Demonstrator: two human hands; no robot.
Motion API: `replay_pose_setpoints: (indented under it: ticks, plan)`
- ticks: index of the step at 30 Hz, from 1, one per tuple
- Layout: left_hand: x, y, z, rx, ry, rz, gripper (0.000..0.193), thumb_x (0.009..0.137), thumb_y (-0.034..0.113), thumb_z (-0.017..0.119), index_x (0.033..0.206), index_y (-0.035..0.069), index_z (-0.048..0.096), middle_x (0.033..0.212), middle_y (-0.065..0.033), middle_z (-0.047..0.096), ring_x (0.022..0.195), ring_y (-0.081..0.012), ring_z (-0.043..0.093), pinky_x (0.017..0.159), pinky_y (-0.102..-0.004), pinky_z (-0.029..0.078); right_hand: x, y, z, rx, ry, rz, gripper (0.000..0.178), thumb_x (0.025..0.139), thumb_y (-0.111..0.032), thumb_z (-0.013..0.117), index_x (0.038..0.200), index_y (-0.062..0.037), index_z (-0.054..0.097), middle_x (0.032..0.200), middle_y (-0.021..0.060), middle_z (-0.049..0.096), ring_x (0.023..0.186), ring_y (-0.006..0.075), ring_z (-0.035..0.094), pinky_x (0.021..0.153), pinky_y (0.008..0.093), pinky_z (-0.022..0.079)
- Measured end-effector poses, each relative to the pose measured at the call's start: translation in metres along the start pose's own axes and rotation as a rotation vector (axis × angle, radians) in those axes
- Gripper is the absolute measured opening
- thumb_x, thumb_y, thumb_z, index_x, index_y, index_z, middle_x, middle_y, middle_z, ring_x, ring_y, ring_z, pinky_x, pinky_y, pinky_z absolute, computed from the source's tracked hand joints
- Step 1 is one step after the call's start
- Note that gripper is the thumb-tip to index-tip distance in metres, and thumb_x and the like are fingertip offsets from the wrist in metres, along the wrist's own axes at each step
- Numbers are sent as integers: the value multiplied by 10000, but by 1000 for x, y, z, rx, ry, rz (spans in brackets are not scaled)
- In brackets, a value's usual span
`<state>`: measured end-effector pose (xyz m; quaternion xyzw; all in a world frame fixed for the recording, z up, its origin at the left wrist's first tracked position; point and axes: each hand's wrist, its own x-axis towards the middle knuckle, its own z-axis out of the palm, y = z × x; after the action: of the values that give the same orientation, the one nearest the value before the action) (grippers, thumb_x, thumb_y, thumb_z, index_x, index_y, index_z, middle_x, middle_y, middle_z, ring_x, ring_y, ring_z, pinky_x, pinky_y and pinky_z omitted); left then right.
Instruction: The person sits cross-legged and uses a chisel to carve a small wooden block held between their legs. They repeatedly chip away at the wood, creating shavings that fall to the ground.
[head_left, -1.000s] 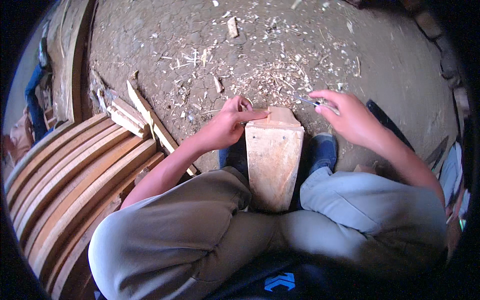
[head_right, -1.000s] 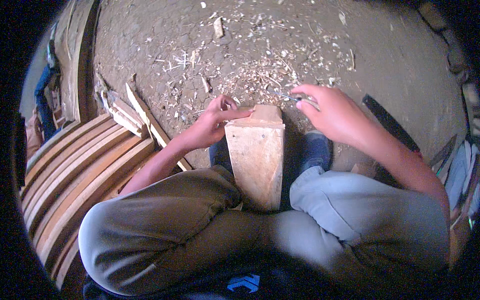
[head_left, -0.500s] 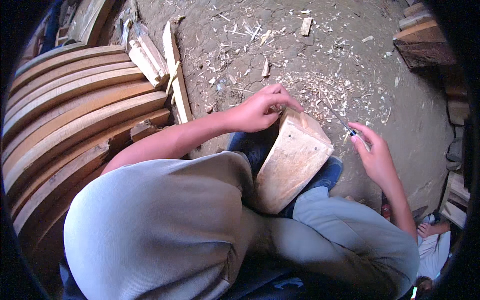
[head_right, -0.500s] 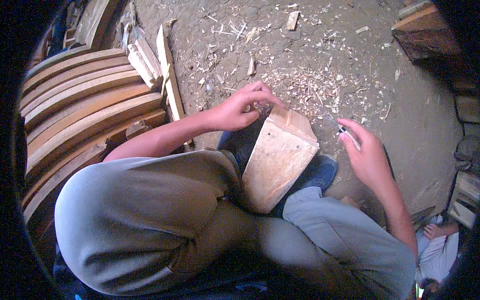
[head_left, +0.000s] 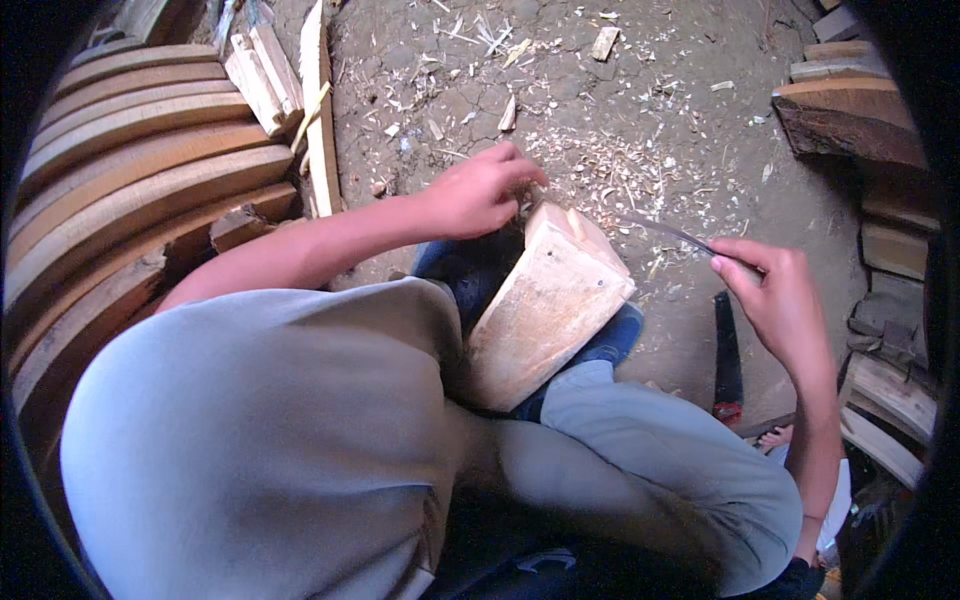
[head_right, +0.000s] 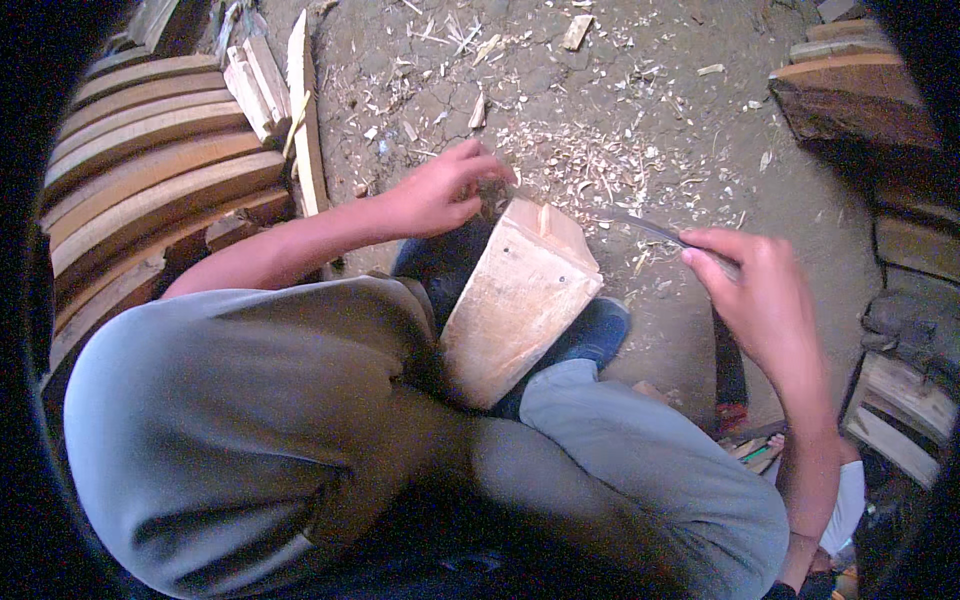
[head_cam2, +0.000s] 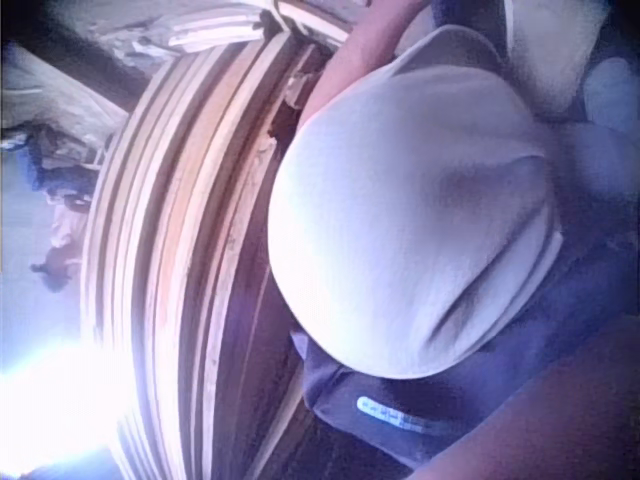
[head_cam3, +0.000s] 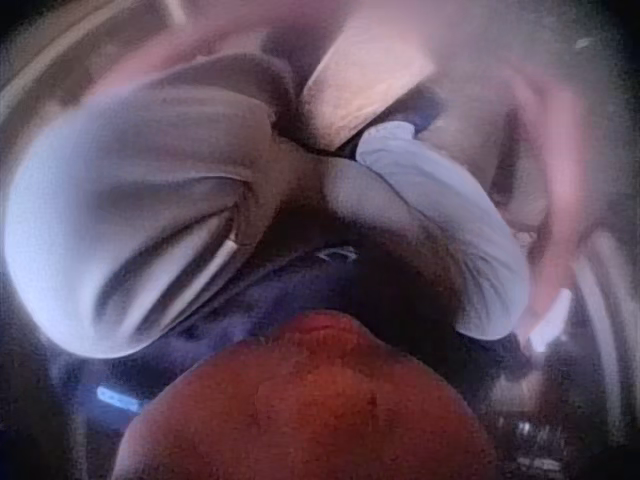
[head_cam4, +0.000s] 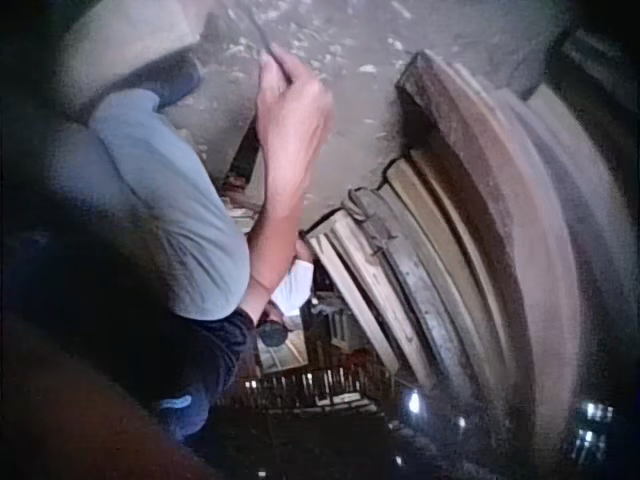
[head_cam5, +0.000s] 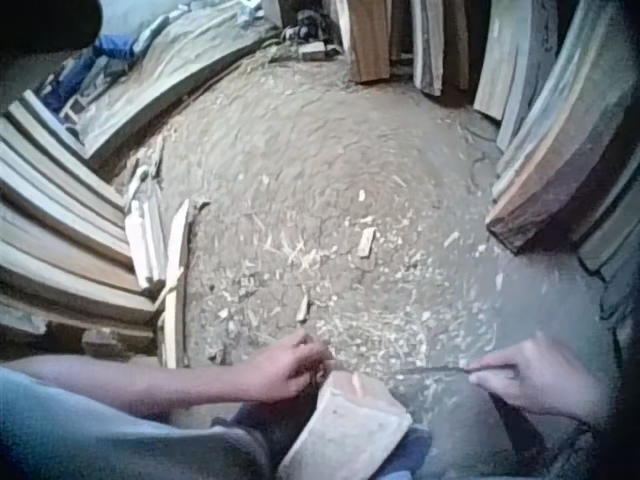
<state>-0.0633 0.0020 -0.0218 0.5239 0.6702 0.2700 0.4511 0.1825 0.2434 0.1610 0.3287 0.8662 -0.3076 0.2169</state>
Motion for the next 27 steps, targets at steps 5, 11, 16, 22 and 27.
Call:
replay_pose_setpoints:
  ticks: [5, 11, 16, 22, 27]
  plan:
    - [-11, 13, -9, -122, -75, -128, 341, 913, 370, 516, 980, 74, 670, 754, -109, 645, 689, -275, 626, 711, -439, 490, 15, -58, -15, -312, -64, -69, 196, 917, -209, 709, 1041, -92, 806, 861, 219, 730, 817, 406, 721, 773, 471, 576]
    - [-33, 15, 1, -206, -377, -19, 719, 963, 731, 481, 905, 60, 731, 742, -129, 678, 709, -293, 648, 685, -426, 484, 26, -90, -19, -543, -126, -182, 169, 886, -154, 715, 982, -42, 797, 801, 202, 717, 771, 378, 721, 705, 451, 556]
    - [-50, 25, 15, -232, -456, -107, 713, 879, 745, 640, 953, 43, 742, 713, -109, 673, 694, -298, 656, 659, -436, 482, 32, -117, -15, -645, -111, -277, 167, 867, -157, 718, 956, -40, 800, 782, 205, 710, 763, 366, 721, 718, 440, 568]
    - [-44, 20, 17, -269, -478, -111, 632, 854, 699, 717, 854, 67, 722, 639, -44, 610, 633, -213, 607, 619, -405, 443, 29, -152, -12, -759, -101, -408, 134, 854, -138, 709, 888, -33, 784, 771, 194, 712, 763, 352, 724, 718, 437, 572]
    - [-50, 17, 21, -325, -438, -154, 599, 853, 626, 778, 716, 59, 641, 595, -3, 541, 587, -151, 533, 570, -384, 388, 36, -158, -3, -797, -100, -495, 123, 854, -135, 706, 873, -40, 782, 782, 192, 719, 767, 346, 731, 717, 439, 577]
